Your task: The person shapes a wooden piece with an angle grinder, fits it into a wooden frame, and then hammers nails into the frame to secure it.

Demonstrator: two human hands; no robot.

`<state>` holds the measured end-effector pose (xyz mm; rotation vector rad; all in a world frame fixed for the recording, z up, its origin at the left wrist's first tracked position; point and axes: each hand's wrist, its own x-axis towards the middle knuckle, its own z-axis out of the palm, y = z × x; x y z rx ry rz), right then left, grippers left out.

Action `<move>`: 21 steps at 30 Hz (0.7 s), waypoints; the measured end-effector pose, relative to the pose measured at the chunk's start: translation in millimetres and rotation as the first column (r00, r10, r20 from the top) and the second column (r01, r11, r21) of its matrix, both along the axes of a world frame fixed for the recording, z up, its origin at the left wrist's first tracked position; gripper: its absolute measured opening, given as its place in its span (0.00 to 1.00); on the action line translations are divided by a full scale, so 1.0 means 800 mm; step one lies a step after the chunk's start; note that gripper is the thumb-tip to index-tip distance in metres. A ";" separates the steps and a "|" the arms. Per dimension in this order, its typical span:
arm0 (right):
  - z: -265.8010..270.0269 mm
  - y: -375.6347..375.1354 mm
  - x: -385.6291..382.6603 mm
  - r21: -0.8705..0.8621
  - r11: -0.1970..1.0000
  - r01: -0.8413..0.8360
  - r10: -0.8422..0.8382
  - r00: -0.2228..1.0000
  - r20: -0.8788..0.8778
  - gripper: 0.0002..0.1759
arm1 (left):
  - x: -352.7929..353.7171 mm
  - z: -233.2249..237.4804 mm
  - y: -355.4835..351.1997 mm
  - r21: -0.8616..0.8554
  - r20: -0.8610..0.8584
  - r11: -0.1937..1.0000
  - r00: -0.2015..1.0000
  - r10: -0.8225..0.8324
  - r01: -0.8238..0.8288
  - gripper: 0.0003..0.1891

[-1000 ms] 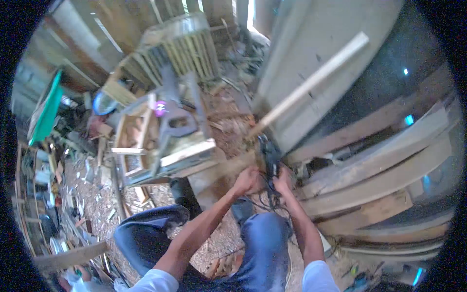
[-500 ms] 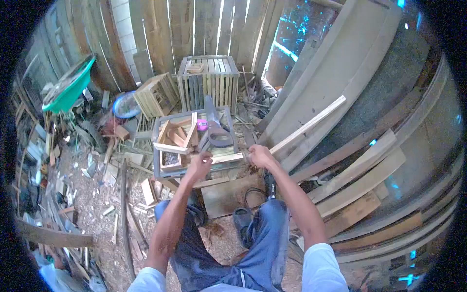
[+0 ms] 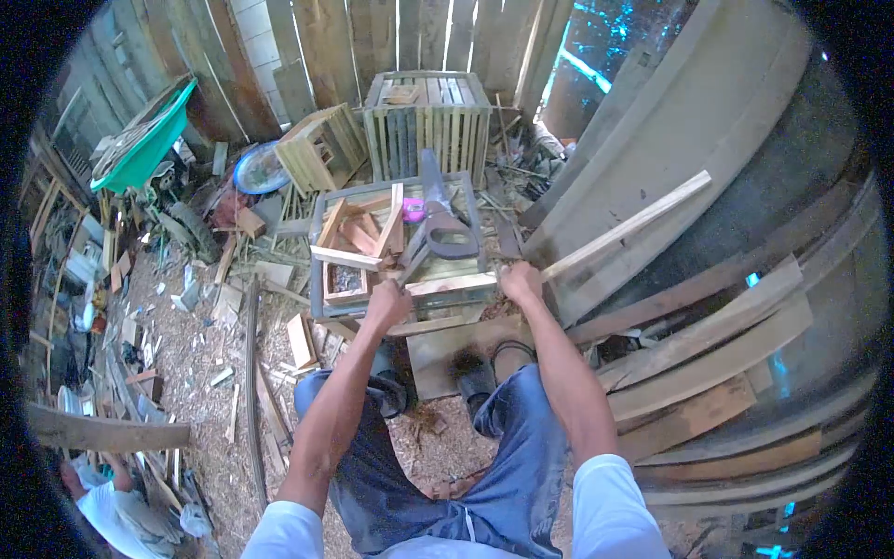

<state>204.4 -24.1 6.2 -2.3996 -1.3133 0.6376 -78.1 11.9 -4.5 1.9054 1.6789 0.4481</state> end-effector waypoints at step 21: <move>0.078 -0.025 -0.008 0.323 0.729 0.603 0.069 0.405 -0.912 0.13 | 0.034 0.059 -0.049 -0.454 0.625 0.873 0.762 0.170 0.178 0.17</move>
